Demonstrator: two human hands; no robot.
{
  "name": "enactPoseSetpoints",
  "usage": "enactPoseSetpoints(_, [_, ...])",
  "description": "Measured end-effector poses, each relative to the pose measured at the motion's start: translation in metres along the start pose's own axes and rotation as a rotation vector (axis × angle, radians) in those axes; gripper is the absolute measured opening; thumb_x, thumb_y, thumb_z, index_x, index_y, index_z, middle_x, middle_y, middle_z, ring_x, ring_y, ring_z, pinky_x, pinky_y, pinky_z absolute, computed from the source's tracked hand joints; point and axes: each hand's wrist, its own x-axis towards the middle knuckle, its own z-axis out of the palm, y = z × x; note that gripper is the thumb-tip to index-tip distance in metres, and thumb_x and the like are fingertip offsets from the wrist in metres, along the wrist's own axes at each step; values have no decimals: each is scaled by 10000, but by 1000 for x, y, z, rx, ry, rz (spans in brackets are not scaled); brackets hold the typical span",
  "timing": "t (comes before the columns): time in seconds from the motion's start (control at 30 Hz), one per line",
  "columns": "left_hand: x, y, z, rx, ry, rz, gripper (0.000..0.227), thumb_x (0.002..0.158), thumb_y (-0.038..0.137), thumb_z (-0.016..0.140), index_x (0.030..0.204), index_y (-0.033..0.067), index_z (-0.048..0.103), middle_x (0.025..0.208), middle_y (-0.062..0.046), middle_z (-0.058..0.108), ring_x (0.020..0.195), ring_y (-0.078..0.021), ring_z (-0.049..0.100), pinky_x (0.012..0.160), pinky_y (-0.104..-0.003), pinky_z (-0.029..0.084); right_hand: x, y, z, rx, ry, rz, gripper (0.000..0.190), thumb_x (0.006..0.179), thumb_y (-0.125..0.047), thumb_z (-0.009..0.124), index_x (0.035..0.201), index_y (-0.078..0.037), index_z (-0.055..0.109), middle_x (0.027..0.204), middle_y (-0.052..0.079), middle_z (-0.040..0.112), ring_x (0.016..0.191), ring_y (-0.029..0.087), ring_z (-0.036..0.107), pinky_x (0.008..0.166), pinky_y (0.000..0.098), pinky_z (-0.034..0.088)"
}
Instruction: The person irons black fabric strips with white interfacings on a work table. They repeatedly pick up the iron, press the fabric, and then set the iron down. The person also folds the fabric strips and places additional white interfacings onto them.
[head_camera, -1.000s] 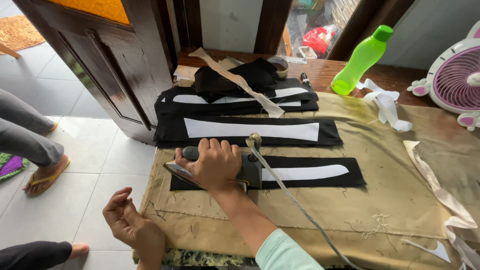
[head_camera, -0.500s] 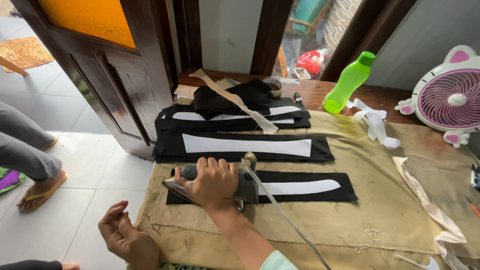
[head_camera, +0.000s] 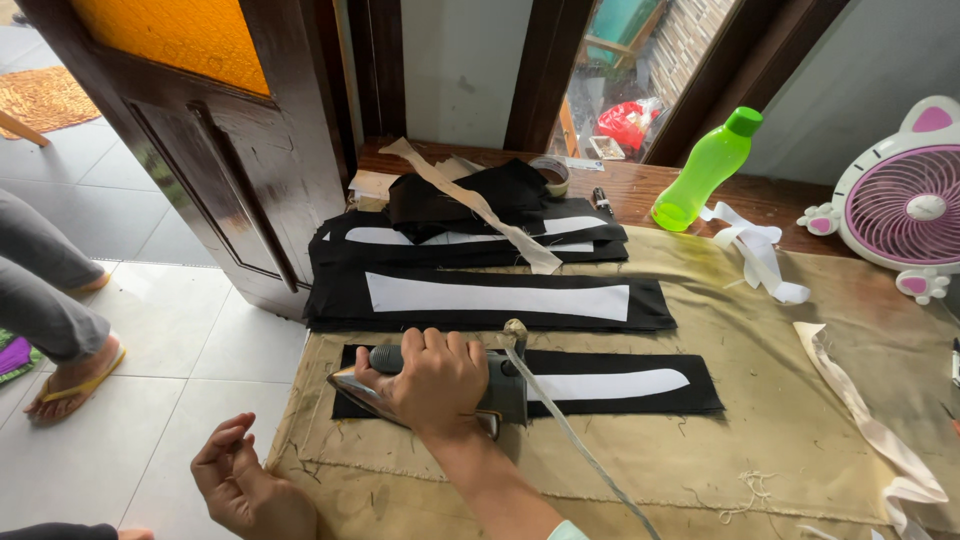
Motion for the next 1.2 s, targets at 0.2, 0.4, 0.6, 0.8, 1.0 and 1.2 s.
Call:
enactPoseSetpoints(0.2, [0, -7, -1, -13, 31, -14, 138, 1031, -27, 446, 1088, 54, 542, 1150, -140, 660, 1124, -211, 661, 1007, -260, 464, 0, -2, 4, -18, 3, 18, 585, 755, -657, 674, 531, -156, 473, 496, -5, 418, 485, 198, 411, 533, 361, 319])
enactPoseSetpoints(0.4, [0, -6, -2, -6, 31, -6, 155, 1014, -31, 443, 1092, 52, 547, 1142, -144, 661, 1122, -205, 657, 999, -253, 451, 4, -4, 10, -23, 11, 33, 578, 763, -645, 674, 535, -155, 469, 507, 2, 431, 492, 208, 417, 529, 373, 306])
enactPoseSetpoints(0.6, [0, 4, -1, 22, 7, -30, 170, 1016, -27, 433, 1097, 66, 550, 1160, -126, 662, 1135, -205, 661, 1015, -261, 459, 6, -5, 14, -12, 6, 39, 582, 760, -638, 699, 533, -152, 474, 502, 6, 439, 486, 209, 415, 519, 373, 285])
enactPoseSetpoints(0.8, [-1, 4, 0, 15, 20, -25, 173, 998, -17, 443, 1091, 70, 561, 1146, -120, 663, 1127, -203, 666, 1014, -269, 463, 6, -5, 14, -14, 14, 43, 593, 769, -645, 691, 533, -155, 454, 503, 1, 417, 490, 202, 398, 527, 369, 281])
enactPoseSetpoints(1.0, [-1, 10, 1, 33, 26, -38, 172, 1013, -15, 443, 1085, 80, 566, 1142, -103, 669, 1116, -194, 673, 1014, -280, 464, 6, -5, 14, -10, 25, 41, 587, 768, -640, 685, 532, -151, 461, 502, 5, 427, 487, 207, 407, 519, 371, 287])
enactPoseSetpoints(1.2, [-1, 7, -1, 33, 11, -30, 168, 1016, -12, 439, 1093, 81, 557, 1151, -106, 668, 1123, -200, 672, 1017, -289, 459, 5, -6, 14, -20, 19, 45, 595, 765, -649, 691, 533, -151, 463, 500, -1, 425, 486, 200, 405, 527, 368, 293])
